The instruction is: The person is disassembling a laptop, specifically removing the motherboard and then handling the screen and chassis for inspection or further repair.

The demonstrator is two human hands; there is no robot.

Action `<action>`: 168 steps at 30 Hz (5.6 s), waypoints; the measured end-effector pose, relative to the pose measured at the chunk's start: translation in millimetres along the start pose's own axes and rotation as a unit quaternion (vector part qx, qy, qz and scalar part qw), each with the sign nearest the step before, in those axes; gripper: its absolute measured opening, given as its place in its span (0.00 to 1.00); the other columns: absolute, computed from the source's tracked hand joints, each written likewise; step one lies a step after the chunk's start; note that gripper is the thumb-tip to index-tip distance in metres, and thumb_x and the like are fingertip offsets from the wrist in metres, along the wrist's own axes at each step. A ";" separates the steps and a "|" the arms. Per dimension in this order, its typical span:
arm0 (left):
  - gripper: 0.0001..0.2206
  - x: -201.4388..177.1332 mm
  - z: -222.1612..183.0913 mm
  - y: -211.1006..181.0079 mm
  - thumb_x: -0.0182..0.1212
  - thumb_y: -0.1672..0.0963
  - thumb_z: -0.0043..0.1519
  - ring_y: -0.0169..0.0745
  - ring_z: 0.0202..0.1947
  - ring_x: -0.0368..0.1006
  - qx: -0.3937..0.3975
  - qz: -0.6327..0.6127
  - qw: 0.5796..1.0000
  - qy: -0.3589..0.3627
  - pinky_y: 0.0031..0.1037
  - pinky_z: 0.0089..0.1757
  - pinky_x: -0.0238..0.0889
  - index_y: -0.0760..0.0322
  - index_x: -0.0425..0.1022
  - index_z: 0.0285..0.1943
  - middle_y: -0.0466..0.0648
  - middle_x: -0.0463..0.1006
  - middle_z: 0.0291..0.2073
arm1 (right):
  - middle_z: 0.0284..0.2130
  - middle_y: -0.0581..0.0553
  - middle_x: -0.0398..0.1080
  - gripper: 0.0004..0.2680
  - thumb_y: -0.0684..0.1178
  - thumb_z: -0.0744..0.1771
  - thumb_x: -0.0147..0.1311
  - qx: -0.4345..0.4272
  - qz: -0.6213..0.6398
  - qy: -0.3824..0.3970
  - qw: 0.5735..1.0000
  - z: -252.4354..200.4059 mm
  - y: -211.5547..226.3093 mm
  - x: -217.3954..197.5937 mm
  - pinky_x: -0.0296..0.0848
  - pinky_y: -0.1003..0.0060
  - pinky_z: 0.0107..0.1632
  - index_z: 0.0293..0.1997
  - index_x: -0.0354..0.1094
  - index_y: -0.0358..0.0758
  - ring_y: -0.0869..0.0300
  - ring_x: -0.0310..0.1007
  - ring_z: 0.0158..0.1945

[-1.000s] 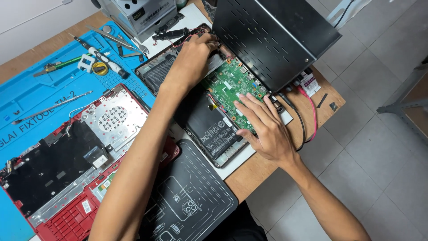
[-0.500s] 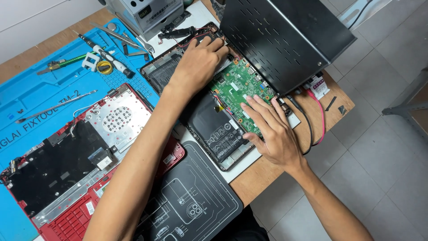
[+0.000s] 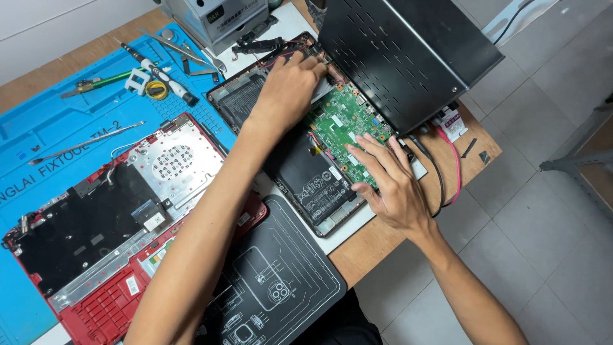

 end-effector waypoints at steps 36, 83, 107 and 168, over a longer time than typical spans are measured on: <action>0.12 -232.2 -477.7 51.7 0.52 0.65 0.68 0.52 0.45 0.70 -0.399 -0.008 0.868 -0.294 0.38 0.47 0.64 0.70 0.79 0.56 0.53 0.74 0.44 | 0.50 0.40 0.73 0.09 0.45 0.70 0.59 -0.303 0.006 0.014 0.953 111.3 266.6 65.9 0.62 0.43 0.69 0.56 0.72 0.38 0.52 0.75 0.49; 0.10 -230.7 -507.6 -32.9 0.56 0.68 0.58 0.48 0.29 0.72 -0.061 0.369 0.899 -0.227 0.40 0.39 0.72 0.65 0.81 0.33 0.53 0.73 0.25 | 0.57 0.44 0.68 0.22 0.65 0.65 0.61 -0.253 0.014 0.041 0.966 90.3 244.6 115.4 0.62 0.47 0.70 0.64 0.69 0.50 0.50 0.72 0.59; 0.11 -227.2 -456.6 35.5 0.59 0.62 0.61 0.54 0.41 0.70 -0.277 0.083 0.918 -0.273 0.41 0.44 0.65 0.67 0.77 0.52 0.53 0.71 0.37 | 0.56 0.44 0.68 0.20 0.64 0.67 0.59 -0.239 0.022 0.047 0.970 91.9 243.5 114.1 0.61 0.46 0.68 0.63 0.69 0.51 0.51 0.73 0.57; 0.07 -196.4 -436.2 109.5 0.61 0.55 0.67 0.45 0.45 0.65 -0.384 -0.107 0.879 -0.261 0.37 0.51 0.54 0.59 0.81 0.48 0.44 0.68 0.41 | 0.40 0.45 0.77 0.12 0.54 0.70 0.65 -0.511 0.174 0.084 0.838 40.7 311.0 93.3 0.71 0.57 0.53 0.53 0.73 0.38 0.55 0.74 0.42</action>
Point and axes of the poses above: each hand's wrist, its own z-axis towards the middle knuckle, its own x-axis out of the palm, y = z × x, the point moved 8 cm from there along z, towards the middle knuckle
